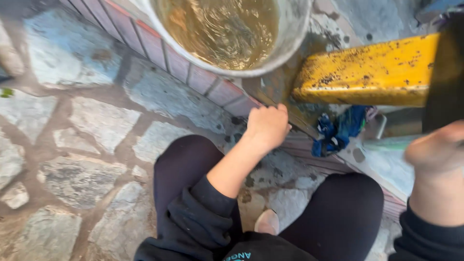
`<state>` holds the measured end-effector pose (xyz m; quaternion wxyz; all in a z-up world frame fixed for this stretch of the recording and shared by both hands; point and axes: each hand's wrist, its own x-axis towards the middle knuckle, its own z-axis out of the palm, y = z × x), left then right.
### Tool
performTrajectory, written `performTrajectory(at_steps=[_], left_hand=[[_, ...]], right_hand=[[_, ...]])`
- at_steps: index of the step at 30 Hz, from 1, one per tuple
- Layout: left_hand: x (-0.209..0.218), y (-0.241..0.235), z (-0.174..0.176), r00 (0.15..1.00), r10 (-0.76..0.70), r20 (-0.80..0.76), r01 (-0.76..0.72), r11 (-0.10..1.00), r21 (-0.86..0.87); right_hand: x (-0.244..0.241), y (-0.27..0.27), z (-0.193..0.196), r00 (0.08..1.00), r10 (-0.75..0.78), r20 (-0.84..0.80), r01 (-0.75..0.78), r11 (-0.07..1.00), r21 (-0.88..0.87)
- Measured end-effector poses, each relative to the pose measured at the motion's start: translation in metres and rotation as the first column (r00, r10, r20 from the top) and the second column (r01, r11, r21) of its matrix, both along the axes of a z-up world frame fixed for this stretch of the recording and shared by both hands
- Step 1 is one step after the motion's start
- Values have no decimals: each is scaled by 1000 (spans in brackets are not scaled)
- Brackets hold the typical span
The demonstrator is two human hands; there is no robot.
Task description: Cleaning a yellow metal structure with a wet cloth and water.
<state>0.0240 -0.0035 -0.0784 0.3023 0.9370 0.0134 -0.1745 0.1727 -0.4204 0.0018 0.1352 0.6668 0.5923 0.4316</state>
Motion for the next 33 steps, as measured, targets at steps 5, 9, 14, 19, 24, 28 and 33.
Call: performTrajectory(at_steps=[5, 9, 14, 19, 24, 28, 33], left_hand=[[5, -19, -11, 998, 24, 62, -26, 999, 26], [1, -26, -11, 986, 56, 155, -64, 997, 49], [-9, -13, 2, 965, 89, 245, -96, 995, 16], [-11, 8, 9, 966, 85, 246, -93, 995, 22], [-27, 44, 35, 998, 39, 41, -40, 999, 21], [-23, 50, -9, 968, 118, 223, -165, 965, 204], [-31, 46, 6, 998, 8, 64, -12, 998, 56]], right_hand=[[-72, 180, 29, 945, -294, -146, 257, 939, -230], [-28, 155, -41, 920, -242, 309, 336, 892, -301], [-26, 188, -89, 987, 22, -156, -72, 942, -326], [-26, 176, -59, 995, -99, 10, 90, 856, -510], [-44, 128, 38, 629, -414, 658, 687, 692, -221], [-24, 63, 43, 717, -670, 195, 687, 725, -35], [-16, 144, -12, 922, -231, 312, 273, 957, -97]])
